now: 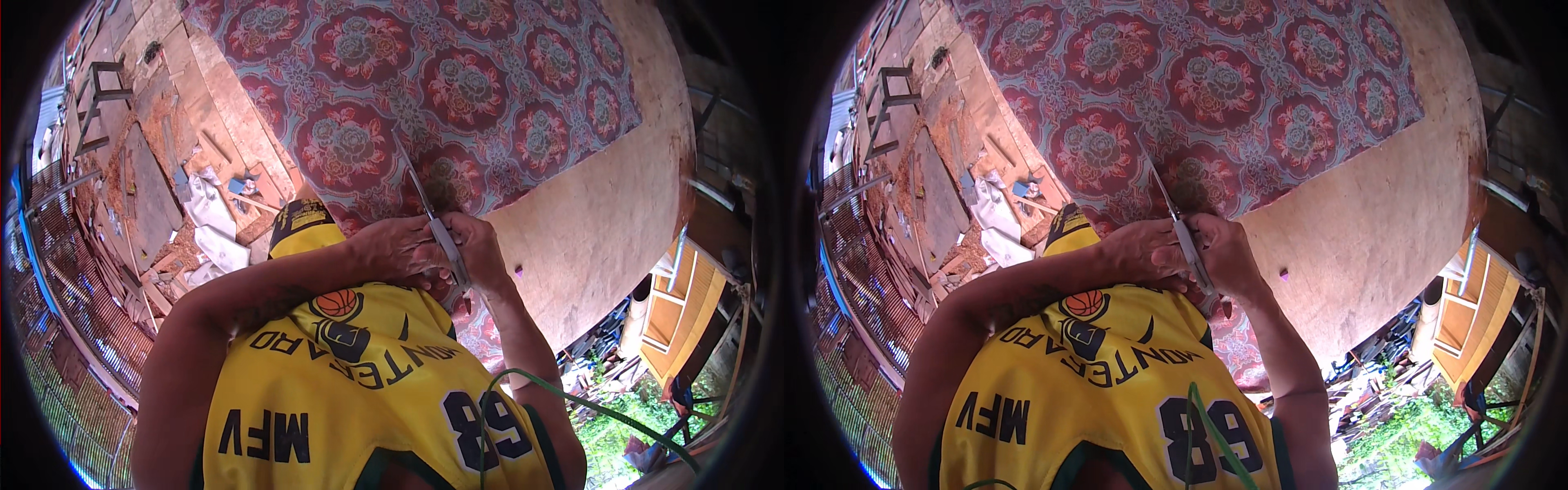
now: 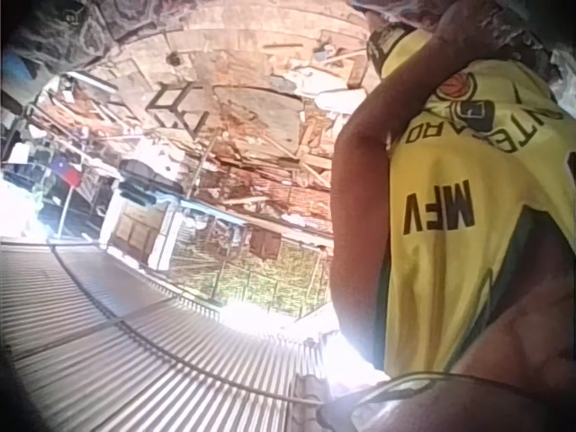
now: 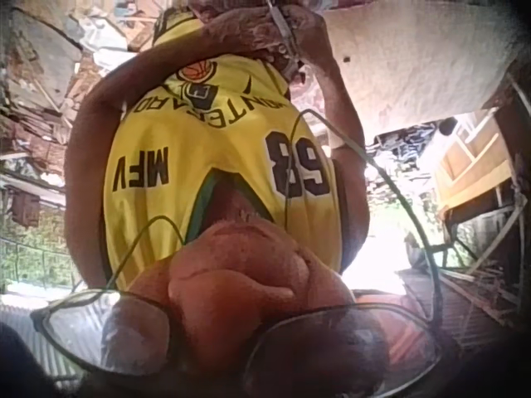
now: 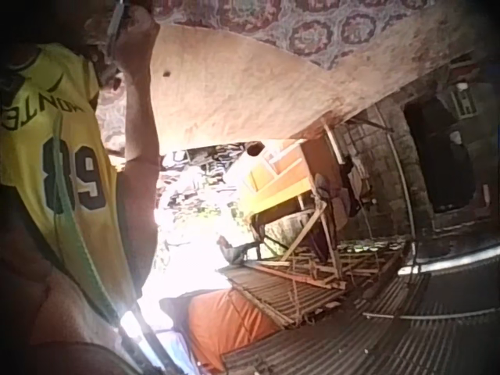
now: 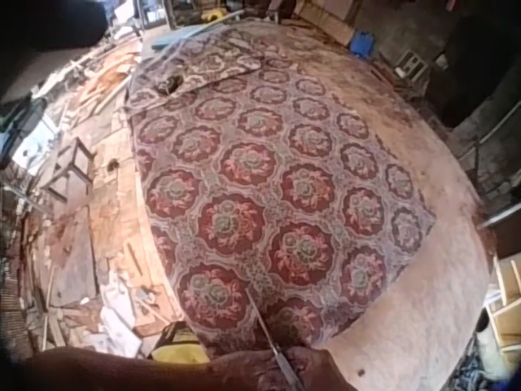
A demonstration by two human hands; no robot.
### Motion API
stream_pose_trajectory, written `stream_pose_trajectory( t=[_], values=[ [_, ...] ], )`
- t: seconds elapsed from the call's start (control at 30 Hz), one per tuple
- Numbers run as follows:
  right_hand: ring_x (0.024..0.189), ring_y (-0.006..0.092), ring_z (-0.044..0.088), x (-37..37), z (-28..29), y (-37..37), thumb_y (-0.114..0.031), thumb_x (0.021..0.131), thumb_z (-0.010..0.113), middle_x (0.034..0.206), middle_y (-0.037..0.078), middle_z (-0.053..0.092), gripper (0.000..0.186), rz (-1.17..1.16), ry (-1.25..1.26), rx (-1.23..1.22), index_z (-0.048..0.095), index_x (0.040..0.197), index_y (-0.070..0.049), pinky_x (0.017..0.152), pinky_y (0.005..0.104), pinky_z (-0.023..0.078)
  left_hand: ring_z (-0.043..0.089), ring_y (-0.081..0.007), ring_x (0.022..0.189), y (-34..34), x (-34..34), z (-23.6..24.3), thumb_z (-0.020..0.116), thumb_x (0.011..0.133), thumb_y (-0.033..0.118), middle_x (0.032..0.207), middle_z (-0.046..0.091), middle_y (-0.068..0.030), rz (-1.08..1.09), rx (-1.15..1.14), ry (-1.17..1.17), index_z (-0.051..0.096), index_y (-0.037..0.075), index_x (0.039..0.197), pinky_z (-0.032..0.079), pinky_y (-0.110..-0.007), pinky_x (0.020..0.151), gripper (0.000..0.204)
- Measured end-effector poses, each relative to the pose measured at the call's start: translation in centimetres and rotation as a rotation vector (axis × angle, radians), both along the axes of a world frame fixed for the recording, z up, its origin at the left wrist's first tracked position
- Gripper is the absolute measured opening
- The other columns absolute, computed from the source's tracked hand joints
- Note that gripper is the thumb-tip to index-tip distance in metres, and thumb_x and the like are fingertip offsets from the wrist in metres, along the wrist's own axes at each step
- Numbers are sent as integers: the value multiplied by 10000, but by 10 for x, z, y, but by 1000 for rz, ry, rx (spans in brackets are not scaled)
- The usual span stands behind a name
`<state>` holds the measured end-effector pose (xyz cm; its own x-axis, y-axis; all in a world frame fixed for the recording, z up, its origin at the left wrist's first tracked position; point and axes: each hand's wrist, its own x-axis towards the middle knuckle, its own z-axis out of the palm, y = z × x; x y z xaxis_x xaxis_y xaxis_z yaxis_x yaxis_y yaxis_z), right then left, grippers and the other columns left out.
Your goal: Measuring and cutting fabric for furniture upholstery and then measuring a foam cushion piece.
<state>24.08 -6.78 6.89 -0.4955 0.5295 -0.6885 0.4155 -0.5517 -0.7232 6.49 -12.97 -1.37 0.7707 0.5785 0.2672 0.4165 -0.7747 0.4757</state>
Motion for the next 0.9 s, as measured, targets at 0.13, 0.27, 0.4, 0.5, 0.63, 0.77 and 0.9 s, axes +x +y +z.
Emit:
stream_pose_trajectory(
  t=[0.13,0.27,0.4,0.5,0.63,0.77,0.9],
  values=[
    [640,44,608,-1,1,1,-289,751,921,809,35,725,498,-11,10,7,690,1054,32,530,217,468,522,-226,1284,1,-1,3,672,867,505,1300,600,-50,23,-20,-49,652,138,1210,369,-392,1162,502],
    [682,49,638,3,-1,3,-277,754,919,853,53,748,508,44,-45,2,688,1074,42,555,208,482,535,-222,1267,2,-1,3,668,874,496,1286,608,-41,9,-60,-103,655,135,1192,394,-389,1135,481],
    [737,64,675,0,4,6,-254,760,915,902,78,762,507,2,27,-42,685,1087,58,601,206,519,534,-223,1269,4,-2,5,659,881,494,1281,611,-41,20,-50,-97,648,133,1208,397,-385,1133,488],
    [774,79,696,0,3,7,-222,771,907,918,89,764,495,-10,67,-9,681,1101,70,651,215,550,532,-225,1272,3,-1,1,648,888,495,1277,613,-44,9,-103,-101,645,131,1217,394,-383,1139,491],
    [804,91,706,0,2,9,-189,762,911,924,100,764,469,11,31,2,693,1085,72,691,227,570,526,-222,1281,2,0,-2,636,899,489,1273,613,-44,13,-85,-105,635,120,1230,389,-384,1151,496],
    [756,67,668,-5,0,14,-218,733,933,851,72,749,449,40,3,116,710,1005,61,653,227,539,516,-210,1285,5,-2,8,602,913,514,1258,607,-51,-30,4,68,596,93,1269,383,-385,1162,552],
    [577,27,582,-23,-13,29,-292,693,956,726,-2,669,504,48,-37,58,703,1007,11,481,188,435,510,-214,1286,-12,5,-9,583,908,534,1264,590,-65,3,101,256,545,63,1320,372,-390,1169,627]
  ],
)
